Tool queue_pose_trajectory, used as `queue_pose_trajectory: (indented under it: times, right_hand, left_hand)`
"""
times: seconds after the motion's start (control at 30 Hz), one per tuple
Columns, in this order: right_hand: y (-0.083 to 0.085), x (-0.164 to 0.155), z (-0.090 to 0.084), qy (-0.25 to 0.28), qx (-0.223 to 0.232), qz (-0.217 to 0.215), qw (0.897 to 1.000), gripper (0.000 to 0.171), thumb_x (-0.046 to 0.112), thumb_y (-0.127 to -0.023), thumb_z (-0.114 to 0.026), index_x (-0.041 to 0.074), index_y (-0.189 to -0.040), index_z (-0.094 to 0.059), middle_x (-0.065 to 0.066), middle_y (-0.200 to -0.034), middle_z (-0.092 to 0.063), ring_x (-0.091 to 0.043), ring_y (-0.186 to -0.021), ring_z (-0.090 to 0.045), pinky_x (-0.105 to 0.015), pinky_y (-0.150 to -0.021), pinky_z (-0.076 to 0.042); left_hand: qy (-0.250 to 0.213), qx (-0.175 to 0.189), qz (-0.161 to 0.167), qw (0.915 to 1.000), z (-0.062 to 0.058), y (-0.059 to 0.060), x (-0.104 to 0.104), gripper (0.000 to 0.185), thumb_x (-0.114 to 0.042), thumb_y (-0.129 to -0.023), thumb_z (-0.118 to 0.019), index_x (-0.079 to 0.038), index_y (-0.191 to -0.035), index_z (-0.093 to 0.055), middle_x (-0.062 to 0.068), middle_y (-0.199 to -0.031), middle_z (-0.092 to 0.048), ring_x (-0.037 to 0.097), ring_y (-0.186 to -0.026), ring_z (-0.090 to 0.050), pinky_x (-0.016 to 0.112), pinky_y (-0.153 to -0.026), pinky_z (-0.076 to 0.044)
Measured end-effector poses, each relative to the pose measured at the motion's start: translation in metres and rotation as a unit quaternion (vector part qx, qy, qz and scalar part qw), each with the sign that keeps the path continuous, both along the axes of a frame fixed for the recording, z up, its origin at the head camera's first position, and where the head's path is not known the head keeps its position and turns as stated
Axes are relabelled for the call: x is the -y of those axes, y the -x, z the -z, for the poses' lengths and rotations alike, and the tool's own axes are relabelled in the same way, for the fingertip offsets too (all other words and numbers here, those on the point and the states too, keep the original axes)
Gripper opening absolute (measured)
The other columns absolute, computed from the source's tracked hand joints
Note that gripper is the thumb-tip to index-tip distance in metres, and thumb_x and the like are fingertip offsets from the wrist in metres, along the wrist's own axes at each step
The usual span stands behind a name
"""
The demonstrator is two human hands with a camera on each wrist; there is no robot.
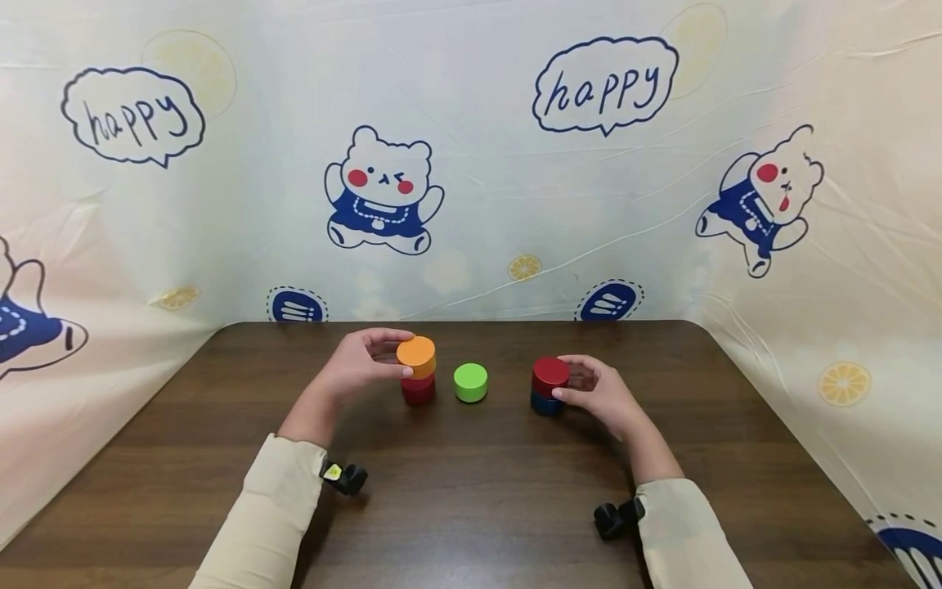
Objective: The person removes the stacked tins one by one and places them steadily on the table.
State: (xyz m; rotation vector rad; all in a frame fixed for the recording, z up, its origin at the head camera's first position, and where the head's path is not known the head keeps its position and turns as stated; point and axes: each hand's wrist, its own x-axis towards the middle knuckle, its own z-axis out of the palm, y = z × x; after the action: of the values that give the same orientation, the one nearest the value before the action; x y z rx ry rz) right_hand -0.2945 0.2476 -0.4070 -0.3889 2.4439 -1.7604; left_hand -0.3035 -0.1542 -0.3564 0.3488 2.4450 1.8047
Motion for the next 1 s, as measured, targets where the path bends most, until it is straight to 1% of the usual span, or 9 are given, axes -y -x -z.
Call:
queue_pose_trajectory:
  times: [0.3, 0.53, 0.7, 0.93, 1.0]
  right_hand:
    - [0.001, 0.0, 0.003, 0.009, -0.007, -0.004, 1.0, 0.061, 0.018, -0.087, -0.075, 0.005, -0.139, -0.048, -0.021, -0.133, -0.055, -0.034, -0.116, -0.056, -0.03, -0.087, -0.053]
    - [0.001, 0.0, 0.002, 0.009, -0.008, -0.004, 1.0, 0.061, 0.018, -0.086, -0.076, 0.005, -0.139, -0.047, -0.022, -0.133, -0.055, -0.034, -0.115, -0.056, -0.031, -0.087, -0.053]
    - [0.002, 0.0, 0.003, 0.01, -0.008, -0.004, 1.0, 0.061, 0.017, -0.086, -0.076, 0.005, -0.139, -0.048, -0.022, -0.133, -0.055, -0.034, -0.115, -0.056, -0.03, -0.087, -0.053]
    - [0.002, 0.001, 0.003, 0.011, -0.008, -0.003, 1.0, 0.061, 0.017, -0.086, -0.076, 0.004, -0.139, -0.048, -0.022, -0.132, -0.055, -0.034, -0.115, -0.056, -0.029, -0.086, -0.053]
    - [0.002, 0.001, 0.003, 0.009, -0.009, -0.003, 1.0, 0.061, 0.018, -0.086, -0.076, 0.004, -0.139, -0.048, -0.022, -0.132, -0.056, -0.034, -0.114, -0.056, -0.029, -0.086, -0.053]
  left_hand:
    - [0.019, 0.009, -0.013, 0.9997, 0.0, 0.002, 0.014, 0.054, -0.011, -0.074, -0.086, -0.014, -0.123, -0.065, 0.008, -0.125, -0.063, 0.029, -0.116, -0.058, 0.043, -0.099, -0.047]
    - [0.03, 0.018, -0.026, 0.9991, 0.001, 0.002, 0.027, 0.054, -0.011, -0.074, -0.085, -0.014, -0.124, -0.065, 0.009, -0.126, -0.062, 0.029, -0.116, -0.059, 0.045, -0.102, -0.044]
    - [0.047, 0.029, -0.031, 0.998, 0.004, 0.002, 0.036, 0.052, -0.01, -0.074, -0.085, -0.016, -0.122, -0.065, 0.006, -0.126, -0.063, 0.027, -0.119, -0.056, 0.046, -0.104, -0.042]
    - [0.057, 0.031, -0.023, 0.9976, 0.011, 0.006, 0.048, 0.056, -0.011, -0.075, -0.084, -0.011, -0.127, -0.064, 0.011, -0.131, -0.06, 0.031, -0.124, -0.052, 0.052, -0.108, -0.035]
    - [0.06, 0.035, -0.029, 0.9971, 0.012, 0.006, 0.052, 0.055, -0.012, -0.075, -0.085, -0.012, -0.126, -0.064, 0.011, -0.13, -0.06, 0.031, -0.123, -0.052, 0.054, -0.109, -0.034]
